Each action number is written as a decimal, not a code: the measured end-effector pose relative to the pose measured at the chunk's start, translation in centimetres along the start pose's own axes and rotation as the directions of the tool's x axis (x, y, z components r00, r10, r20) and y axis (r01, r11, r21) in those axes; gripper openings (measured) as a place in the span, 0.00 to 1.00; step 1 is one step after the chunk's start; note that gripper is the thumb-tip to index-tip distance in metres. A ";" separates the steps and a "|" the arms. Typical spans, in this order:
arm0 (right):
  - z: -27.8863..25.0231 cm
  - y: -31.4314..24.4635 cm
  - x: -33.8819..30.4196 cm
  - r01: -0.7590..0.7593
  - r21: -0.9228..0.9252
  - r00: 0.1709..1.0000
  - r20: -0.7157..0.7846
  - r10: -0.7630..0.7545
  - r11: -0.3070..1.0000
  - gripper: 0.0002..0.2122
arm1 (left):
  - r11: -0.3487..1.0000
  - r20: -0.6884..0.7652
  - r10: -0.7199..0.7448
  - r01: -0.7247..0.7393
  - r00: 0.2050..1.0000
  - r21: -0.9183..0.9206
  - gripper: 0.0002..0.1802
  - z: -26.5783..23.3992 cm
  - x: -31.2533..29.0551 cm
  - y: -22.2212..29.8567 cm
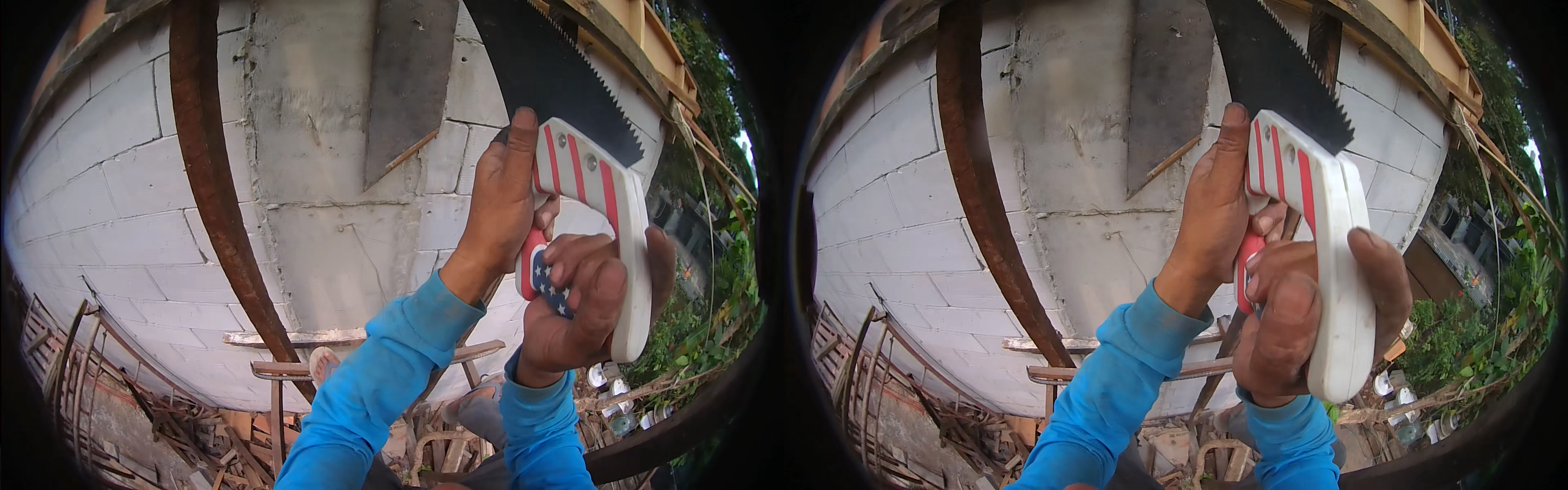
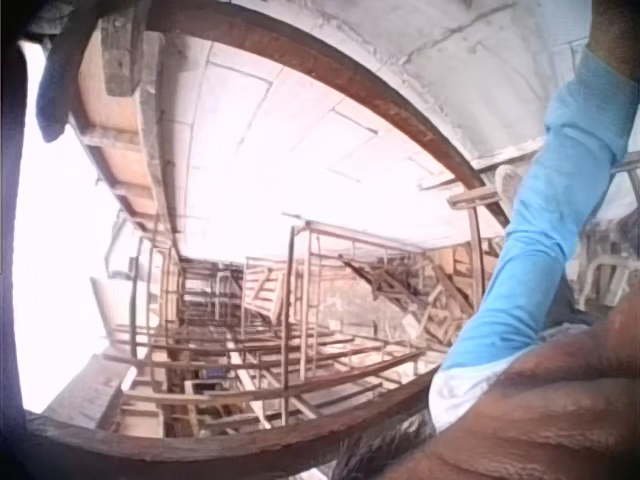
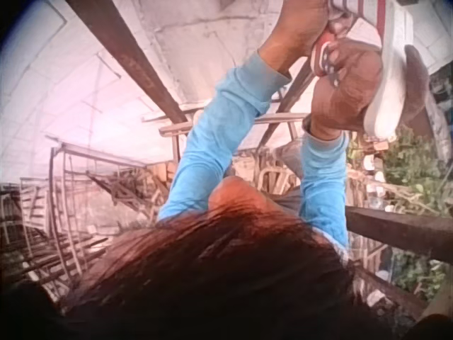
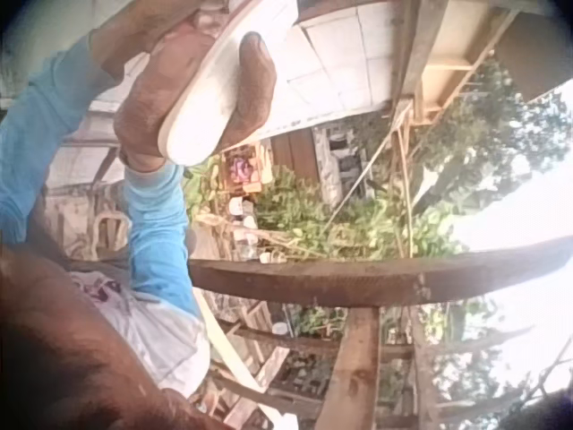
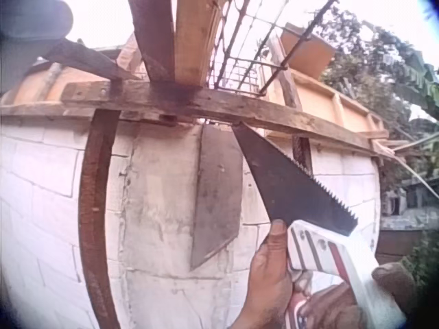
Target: The person saws through a wooden beam by hand while standing on a wooden scaffold.
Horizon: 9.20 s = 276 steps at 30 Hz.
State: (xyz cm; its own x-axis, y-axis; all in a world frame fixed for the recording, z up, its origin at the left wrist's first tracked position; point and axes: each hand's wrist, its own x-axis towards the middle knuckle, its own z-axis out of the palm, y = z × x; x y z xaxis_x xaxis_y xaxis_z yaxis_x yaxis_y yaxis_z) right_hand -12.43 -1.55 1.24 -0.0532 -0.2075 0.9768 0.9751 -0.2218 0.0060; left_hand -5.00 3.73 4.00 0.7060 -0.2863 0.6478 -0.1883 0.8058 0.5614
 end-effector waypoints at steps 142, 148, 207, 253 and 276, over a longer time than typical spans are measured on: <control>-20.2 -3.3 -21.4 -0.641 -0.697 0.711 -0.379 0.593 0.323 0.15 | 0.882 -0.312 -0.200 0.309 0.929 0.356 0.18 -6.1 -7.8 -20.6; -19.3 -4.1 -20.5 -0.569 -0.733 0.690 -0.180 0.701 0.372 0.16 | 0.899 -0.284 -0.111 0.218 0.952 0.380 0.22 -5.3 -7.6 -19.7; -19.2 -3.0 -26.0 -0.892 -0.019 0.438 -0.287 0.852 0.452 0.28 | 0.394 -0.104 0.911 -0.771 0.398 0.501 0.14 -2.0 -9.2 1.2; -16.7 -3.5 -25.5 -0.836 0.319 0.422 -0.145 0.895 0.446 0.23 | 0.631 -0.148 0.709 -0.527 0.689 0.569 0.15 -2.6 -8.1 0.4; -16.8 -6.4 -28.3 -0.851 0.374 0.388 -0.025 0.921 0.368 0.22 | 0.693 -0.131 0.606 -0.439 0.785 0.572 0.13 -2.5 -7.8 0.9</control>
State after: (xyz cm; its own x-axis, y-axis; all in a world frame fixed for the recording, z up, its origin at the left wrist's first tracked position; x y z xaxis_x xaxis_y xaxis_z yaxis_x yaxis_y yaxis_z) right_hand -20.76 -10.24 -30.05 0.8724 -0.3083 0.3792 0.4850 0.4514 -0.7490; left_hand -8.97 7.99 -1.91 0.5293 0.3313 0.7811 -0.8310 0.3879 0.3987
